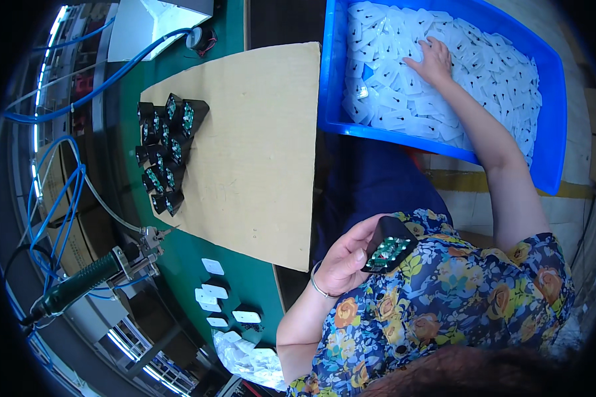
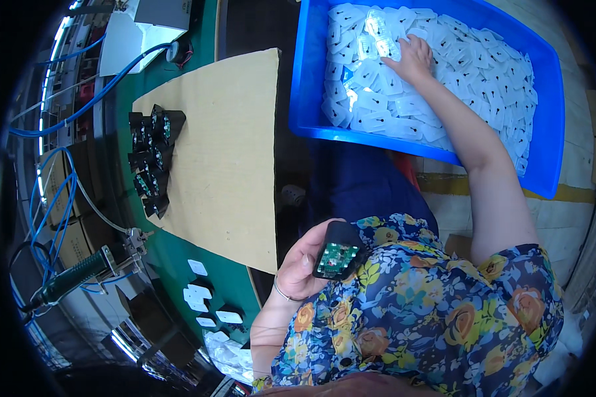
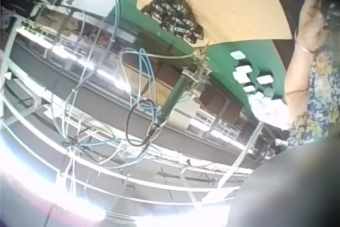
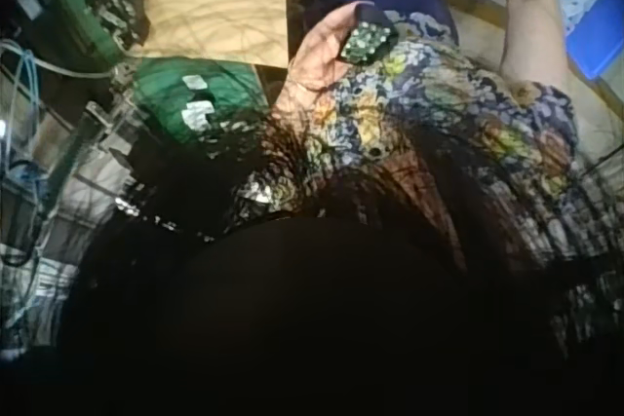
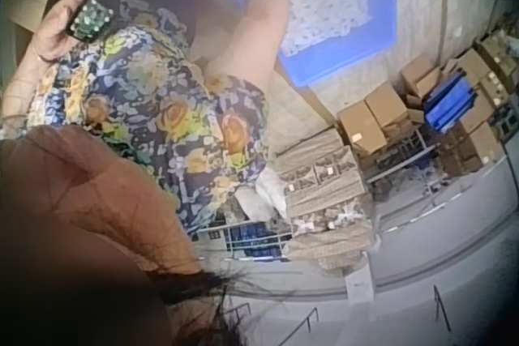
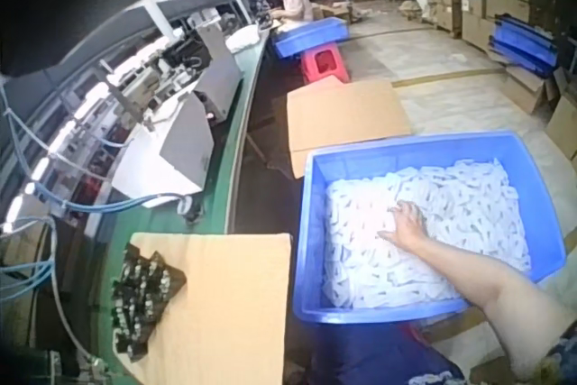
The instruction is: The person assembles small electronic devices by inserting circuit boards into white plastic casings and securing them with a pneumatic screwdriver. They repeatedly pick up components from a blue bin and the table, align them, and fasten them together, placing the finished units on the table.
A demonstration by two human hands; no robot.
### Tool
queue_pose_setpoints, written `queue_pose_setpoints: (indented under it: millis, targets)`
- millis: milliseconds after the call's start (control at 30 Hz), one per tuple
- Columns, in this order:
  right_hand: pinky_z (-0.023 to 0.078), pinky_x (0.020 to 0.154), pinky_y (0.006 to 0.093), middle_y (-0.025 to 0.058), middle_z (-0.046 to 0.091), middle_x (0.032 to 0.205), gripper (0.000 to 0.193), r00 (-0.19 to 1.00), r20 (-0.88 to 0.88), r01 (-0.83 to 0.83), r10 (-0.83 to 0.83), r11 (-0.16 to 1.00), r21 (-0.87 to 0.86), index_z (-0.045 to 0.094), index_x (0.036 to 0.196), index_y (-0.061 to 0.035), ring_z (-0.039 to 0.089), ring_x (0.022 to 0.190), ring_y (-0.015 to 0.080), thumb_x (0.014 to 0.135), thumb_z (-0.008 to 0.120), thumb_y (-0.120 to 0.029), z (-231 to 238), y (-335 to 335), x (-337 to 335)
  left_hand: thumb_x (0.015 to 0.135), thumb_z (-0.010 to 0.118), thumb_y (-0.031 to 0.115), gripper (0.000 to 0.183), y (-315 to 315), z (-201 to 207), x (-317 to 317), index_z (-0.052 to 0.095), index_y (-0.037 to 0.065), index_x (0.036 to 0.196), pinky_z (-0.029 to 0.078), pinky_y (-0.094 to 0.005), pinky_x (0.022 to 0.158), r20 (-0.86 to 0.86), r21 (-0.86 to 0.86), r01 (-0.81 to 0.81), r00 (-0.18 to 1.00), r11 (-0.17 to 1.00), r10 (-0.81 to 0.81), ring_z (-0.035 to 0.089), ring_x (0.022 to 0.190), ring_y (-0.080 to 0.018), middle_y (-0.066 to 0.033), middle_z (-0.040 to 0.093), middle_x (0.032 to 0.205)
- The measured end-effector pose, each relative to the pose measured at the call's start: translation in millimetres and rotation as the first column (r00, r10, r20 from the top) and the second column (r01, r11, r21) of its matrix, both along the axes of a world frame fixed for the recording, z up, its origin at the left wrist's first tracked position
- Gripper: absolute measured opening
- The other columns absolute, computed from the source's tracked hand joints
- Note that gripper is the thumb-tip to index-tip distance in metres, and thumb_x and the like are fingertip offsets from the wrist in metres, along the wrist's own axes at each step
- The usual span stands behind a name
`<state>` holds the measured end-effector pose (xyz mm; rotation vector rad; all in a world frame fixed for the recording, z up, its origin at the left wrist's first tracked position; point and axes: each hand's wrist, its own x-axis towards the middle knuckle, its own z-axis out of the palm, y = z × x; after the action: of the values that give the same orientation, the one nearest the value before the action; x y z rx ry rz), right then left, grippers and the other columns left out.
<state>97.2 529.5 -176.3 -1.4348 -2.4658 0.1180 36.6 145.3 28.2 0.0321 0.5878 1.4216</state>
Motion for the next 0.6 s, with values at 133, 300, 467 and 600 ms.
queue_pose_setpoints:
  millis: [133, 300, 467, 600]
  targets:
    - [0.022, 0.101, 0.0434, 0.0159, 0.037, 0.128, 0.063, 0.994, 0.06, 0.095, -0.095, 0.995, -0.002, 0.057, 0.106, -0.0016, 0.029, 0.121, 0.0304, 0.064, 0.07, -0.046, -2.0, -6.9, -21.5, 0.08, 0.063, 0.035, 0.077, -1.5, 0.1, 1.2, 0.024, -0.004, 0.133, 0.041, -0.0366, 0.092, -0.08, -0.016, -0.065, 0.995, 0.998, 0.063, 0.05, 0.111, -0.026, -0.0172, 0.044, 0.124]
    - [0.021, 0.102, 0.0419, 0.0149, 0.034, 0.131, 0.061, 0.986, 0.098, 0.14, -0.132, 0.987, -0.077, 0.057, 0.105, -0.0001, 0.027, 0.123, 0.0298, 0.064, 0.071, -0.043, -3.2, -11.5, -25.2, 0.079, 0.064, 0.036, 0.077, -6.8, 1.8, 2.8, 0.024, -0.002, 0.133, 0.045, -0.0354, 0.088, -0.106, -0.043, -0.09, 0.991, 0.995, 0.085, 0.051, 0.109, -0.0253, -0.017, 0.045, 0.123]
    - [0.022, 0.103, 0.0417, 0.0155, 0.034, 0.131, 0.06, 0.98, 0.138, 0.161, -0.145, 0.981, -0.111, 0.056, 0.108, 0.0002, 0.026, 0.124, 0.0304, 0.065, 0.07, -0.039, -2.6, -8.8, -23.4, 0.078, 0.065, 0.035, 0.08, -8.5, -0.1, 0.9, 0.021, -0.002, 0.134, 0.046, -0.0373, 0.085, -0.065, -0.007, -0.063, 0.996, 0.998, 0.062, 0.052, 0.108, -0.0246, -0.0165, 0.047, 0.121]
    - [0.028, 0.101, 0.0424, 0.019, 0.036, 0.131, 0.062, 1.0, 0.005, -0.015, 0.015, 0.996, -0.083, 0.055, 0.111, 0.0001, 0.03, 0.123, 0.0342, 0.065, 0.07, -0.038, 12.2, -12.0, -1.4, 0.08, 0.064, 0.03, 0.079, -6.5, 2.6, -0.1, 0.018, -0.002, 0.135, 0.046, -0.041, 0.087, -0.056, 0.019, -0.057, 0.997, 0.998, 0.058, 0.052, 0.108, -0.0237, -0.0161, 0.047, 0.121]
